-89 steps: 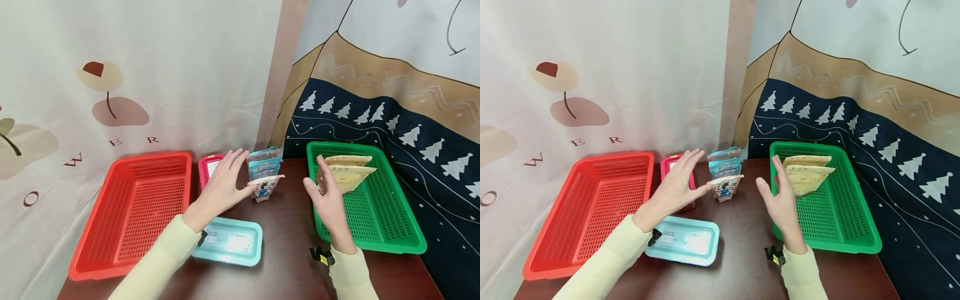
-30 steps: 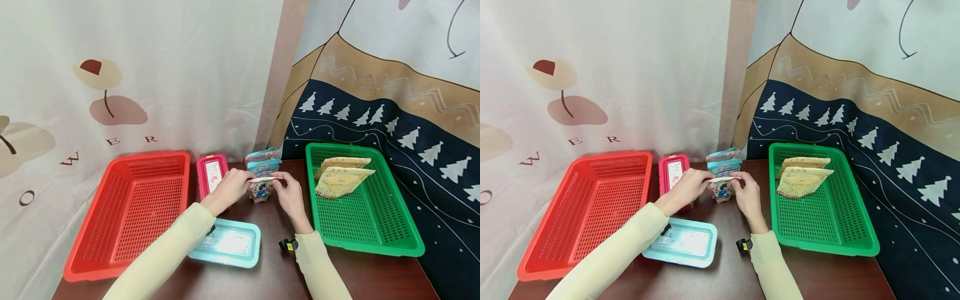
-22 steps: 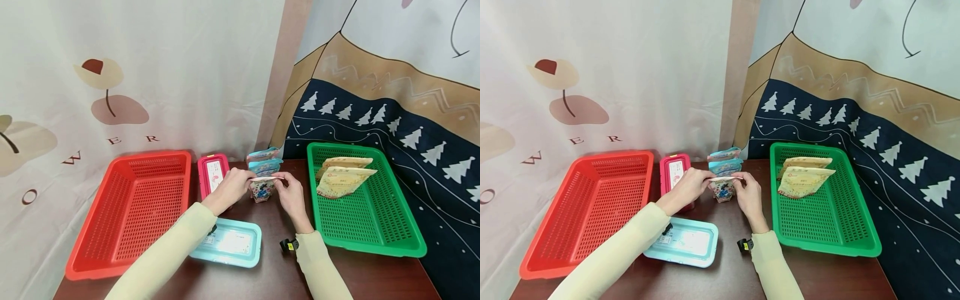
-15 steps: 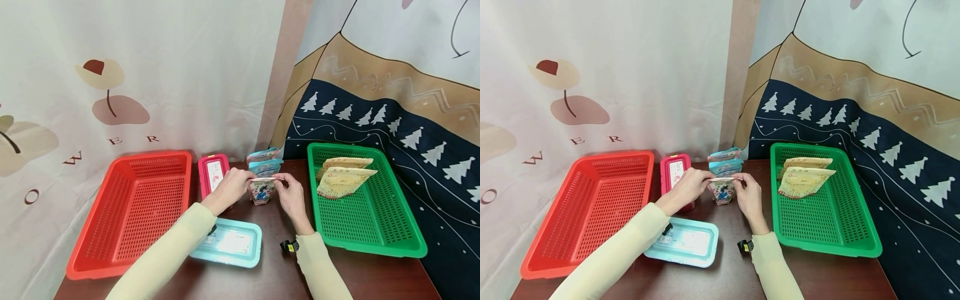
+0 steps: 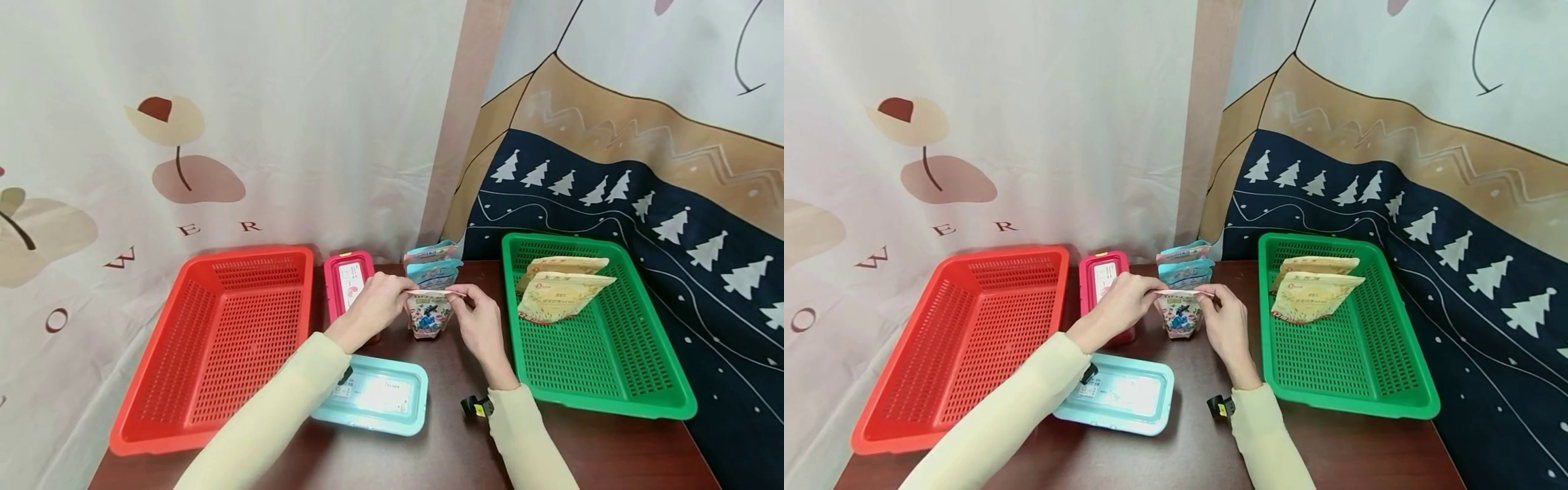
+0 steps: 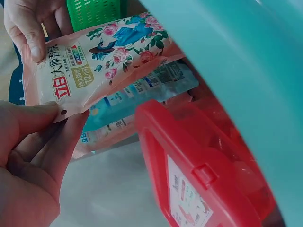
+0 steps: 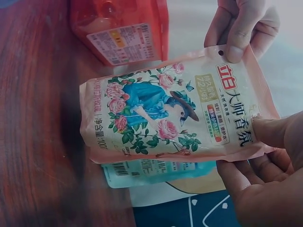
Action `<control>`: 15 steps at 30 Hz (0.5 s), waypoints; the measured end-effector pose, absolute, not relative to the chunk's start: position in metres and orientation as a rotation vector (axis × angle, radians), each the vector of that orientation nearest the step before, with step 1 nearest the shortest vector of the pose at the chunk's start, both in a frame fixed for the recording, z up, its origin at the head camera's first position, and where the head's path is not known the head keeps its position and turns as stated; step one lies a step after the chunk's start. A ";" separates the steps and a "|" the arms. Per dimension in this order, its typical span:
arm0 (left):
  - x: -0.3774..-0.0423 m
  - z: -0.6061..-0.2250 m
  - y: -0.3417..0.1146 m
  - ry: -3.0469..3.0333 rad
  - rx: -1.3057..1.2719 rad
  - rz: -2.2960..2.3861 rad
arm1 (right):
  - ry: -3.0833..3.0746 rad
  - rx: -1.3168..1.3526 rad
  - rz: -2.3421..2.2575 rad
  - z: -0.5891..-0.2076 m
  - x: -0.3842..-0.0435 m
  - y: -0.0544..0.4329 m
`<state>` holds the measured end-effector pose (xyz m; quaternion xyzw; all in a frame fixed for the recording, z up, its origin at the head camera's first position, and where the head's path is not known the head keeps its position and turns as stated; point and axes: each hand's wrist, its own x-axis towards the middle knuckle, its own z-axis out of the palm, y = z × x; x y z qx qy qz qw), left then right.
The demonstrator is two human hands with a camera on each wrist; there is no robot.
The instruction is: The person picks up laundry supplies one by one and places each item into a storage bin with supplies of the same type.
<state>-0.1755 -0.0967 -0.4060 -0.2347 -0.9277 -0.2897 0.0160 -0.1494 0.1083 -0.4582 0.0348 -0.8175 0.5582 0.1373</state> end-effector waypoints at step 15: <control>-0.164 -0.391 -0.096 -2.793 -0.741 -0.911 | -2.386 0.114 1.592 -0.435 -0.137 0.115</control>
